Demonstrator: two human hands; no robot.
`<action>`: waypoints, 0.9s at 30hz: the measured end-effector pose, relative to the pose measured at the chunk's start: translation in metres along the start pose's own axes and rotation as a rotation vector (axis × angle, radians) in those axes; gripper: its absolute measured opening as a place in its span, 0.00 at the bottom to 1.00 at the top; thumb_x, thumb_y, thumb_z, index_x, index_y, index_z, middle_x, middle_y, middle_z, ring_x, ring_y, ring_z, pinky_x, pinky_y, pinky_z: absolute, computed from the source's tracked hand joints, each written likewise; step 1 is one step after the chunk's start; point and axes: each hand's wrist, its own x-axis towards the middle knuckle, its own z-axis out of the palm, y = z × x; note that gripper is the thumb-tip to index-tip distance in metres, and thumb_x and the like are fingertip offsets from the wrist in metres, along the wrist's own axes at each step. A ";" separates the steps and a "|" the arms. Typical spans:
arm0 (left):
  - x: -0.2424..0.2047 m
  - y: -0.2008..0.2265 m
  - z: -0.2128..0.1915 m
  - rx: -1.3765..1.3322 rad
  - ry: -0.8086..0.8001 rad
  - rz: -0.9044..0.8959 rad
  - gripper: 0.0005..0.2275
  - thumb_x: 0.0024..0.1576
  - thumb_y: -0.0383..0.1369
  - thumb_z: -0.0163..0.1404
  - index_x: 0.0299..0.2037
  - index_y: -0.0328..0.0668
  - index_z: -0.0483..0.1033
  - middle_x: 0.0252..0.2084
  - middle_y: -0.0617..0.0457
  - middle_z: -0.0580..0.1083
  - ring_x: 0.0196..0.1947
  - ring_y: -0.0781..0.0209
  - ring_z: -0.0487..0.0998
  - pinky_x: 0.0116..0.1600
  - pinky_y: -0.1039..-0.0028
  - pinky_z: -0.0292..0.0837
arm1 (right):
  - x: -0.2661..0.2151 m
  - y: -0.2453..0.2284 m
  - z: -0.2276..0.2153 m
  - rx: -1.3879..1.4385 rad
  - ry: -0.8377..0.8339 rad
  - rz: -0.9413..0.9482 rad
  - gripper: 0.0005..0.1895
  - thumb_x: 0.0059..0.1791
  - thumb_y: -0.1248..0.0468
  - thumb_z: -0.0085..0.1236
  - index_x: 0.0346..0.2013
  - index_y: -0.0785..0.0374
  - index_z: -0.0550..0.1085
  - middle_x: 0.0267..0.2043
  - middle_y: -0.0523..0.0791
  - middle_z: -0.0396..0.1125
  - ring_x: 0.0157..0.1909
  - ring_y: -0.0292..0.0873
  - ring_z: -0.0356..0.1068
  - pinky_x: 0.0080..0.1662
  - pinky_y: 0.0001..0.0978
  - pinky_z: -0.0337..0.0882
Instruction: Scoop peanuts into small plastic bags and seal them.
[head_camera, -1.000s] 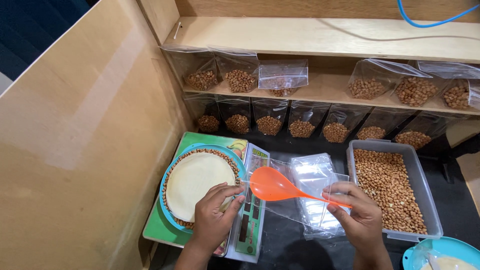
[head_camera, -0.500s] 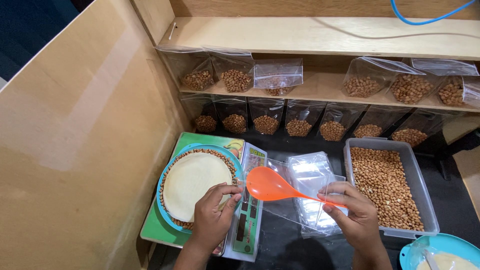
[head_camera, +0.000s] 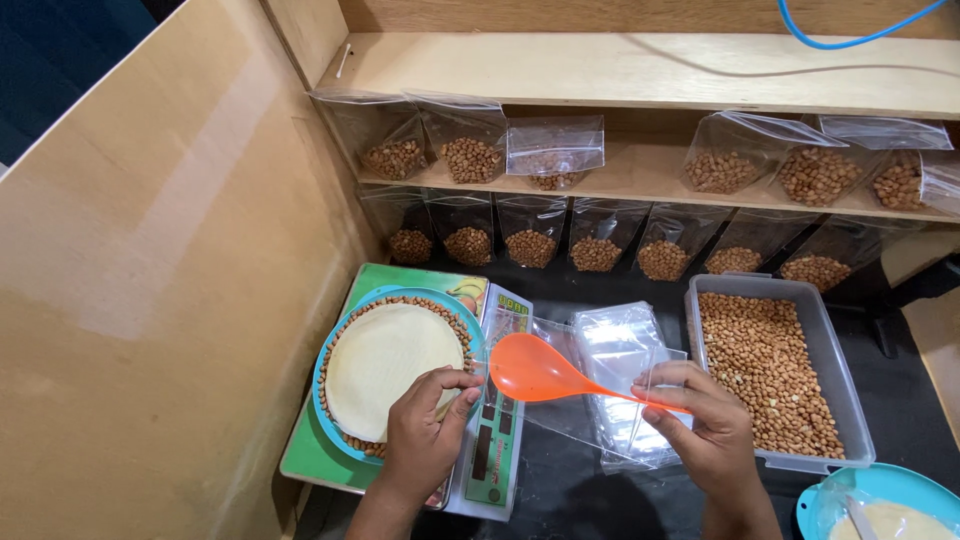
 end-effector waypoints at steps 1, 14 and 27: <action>0.000 -0.001 0.000 0.000 0.000 0.001 0.05 0.57 0.30 0.57 0.41 0.40 0.79 0.41 0.47 0.83 0.47 0.52 0.84 0.54 0.65 0.76 | 0.000 0.000 0.000 -0.001 0.001 0.000 0.11 0.45 0.71 0.65 0.42 0.67 0.82 0.45 0.48 0.74 0.51 0.43 0.75 0.52 0.32 0.73; -0.002 -0.002 0.000 -0.001 0.001 0.008 0.05 0.57 0.30 0.57 0.40 0.39 0.77 0.40 0.48 0.83 0.44 0.52 0.85 0.50 0.66 0.78 | -0.002 -0.003 -0.001 -0.006 -0.008 0.016 0.11 0.44 0.71 0.65 0.41 0.67 0.82 0.44 0.48 0.75 0.51 0.44 0.75 0.52 0.34 0.73; -0.002 0.005 0.011 -0.072 -0.078 -0.018 0.04 0.59 0.28 0.55 0.39 0.36 0.76 0.41 0.49 0.84 0.42 0.57 0.86 0.48 0.70 0.80 | -0.002 -0.017 -0.018 -0.091 0.017 -0.065 0.11 0.42 0.70 0.66 0.40 0.67 0.82 0.43 0.47 0.77 0.51 0.45 0.75 0.55 0.37 0.72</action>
